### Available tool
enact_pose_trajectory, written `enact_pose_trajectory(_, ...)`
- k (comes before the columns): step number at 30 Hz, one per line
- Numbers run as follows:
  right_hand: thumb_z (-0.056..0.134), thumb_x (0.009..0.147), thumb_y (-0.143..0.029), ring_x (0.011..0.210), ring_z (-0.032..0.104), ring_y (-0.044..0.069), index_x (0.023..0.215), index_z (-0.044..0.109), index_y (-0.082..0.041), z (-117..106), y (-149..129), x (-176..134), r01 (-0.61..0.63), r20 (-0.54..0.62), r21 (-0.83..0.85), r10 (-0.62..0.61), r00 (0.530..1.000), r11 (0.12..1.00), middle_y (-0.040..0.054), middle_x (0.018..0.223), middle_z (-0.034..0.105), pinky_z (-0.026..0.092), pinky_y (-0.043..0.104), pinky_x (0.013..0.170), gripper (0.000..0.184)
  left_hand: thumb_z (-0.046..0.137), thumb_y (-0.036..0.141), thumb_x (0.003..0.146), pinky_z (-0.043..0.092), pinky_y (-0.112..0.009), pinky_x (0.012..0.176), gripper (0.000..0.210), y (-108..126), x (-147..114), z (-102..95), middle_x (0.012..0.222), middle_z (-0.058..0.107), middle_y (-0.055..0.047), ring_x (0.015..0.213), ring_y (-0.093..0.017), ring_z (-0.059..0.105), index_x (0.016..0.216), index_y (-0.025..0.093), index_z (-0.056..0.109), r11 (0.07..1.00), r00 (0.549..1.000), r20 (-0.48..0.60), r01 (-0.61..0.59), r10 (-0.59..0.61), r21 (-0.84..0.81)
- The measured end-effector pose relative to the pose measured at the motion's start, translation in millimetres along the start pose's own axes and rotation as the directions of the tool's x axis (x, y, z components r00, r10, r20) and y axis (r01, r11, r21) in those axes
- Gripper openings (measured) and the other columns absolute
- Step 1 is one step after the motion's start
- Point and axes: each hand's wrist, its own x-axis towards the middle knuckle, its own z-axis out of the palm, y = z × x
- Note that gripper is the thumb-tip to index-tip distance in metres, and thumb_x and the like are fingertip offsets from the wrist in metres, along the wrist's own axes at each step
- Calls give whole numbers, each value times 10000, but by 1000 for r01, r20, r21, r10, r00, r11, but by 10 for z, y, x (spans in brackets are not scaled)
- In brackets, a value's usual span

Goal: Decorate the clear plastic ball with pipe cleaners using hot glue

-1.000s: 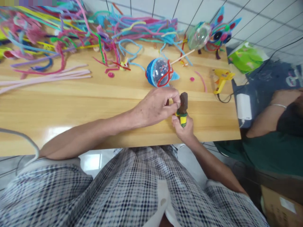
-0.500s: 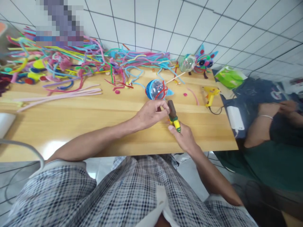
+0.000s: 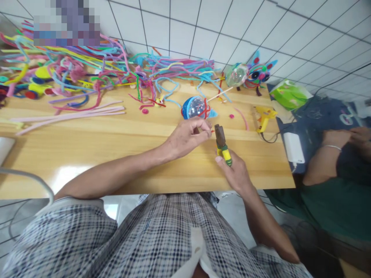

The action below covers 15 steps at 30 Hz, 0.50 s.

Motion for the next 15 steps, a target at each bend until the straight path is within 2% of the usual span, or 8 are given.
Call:
enact_pose_trajectory(4,678,1056,-735,1157,837,379,1274,843,-262,9,-11,-39,27,2,-35,-27,1000,999,141,1242,900,664,528,1081,546,743,301,961,520,-282,803,161,-6,-11,10,1120,857,-80,897,-148,693,848,187,735,1000,1000,5,5,-5,-9)
enact_pose_trajectory(7,654,1070,-712,1141,839,378,1268,831,-255,35,-30,-58,53,-13,-74,-54,998,996,149,1240,894,667,520,1057,528,730,294,961,491,-279,757,154,-6,-18,13,1066,846,-70,807,-130,628,853,185,738,1000,1000,9,14,-14,-12)
enact_pose_trajectory(15,567,1106,-726,1063,841,362,1248,804,-235,87,-32,-92,62,-88,-206,-81,993,977,152,1175,887,668,485,967,563,722,307,944,440,-252,685,164,48,-16,14,1019,821,-54,741,-108,559,843,178,712,998,999,18,41,-41,-46)
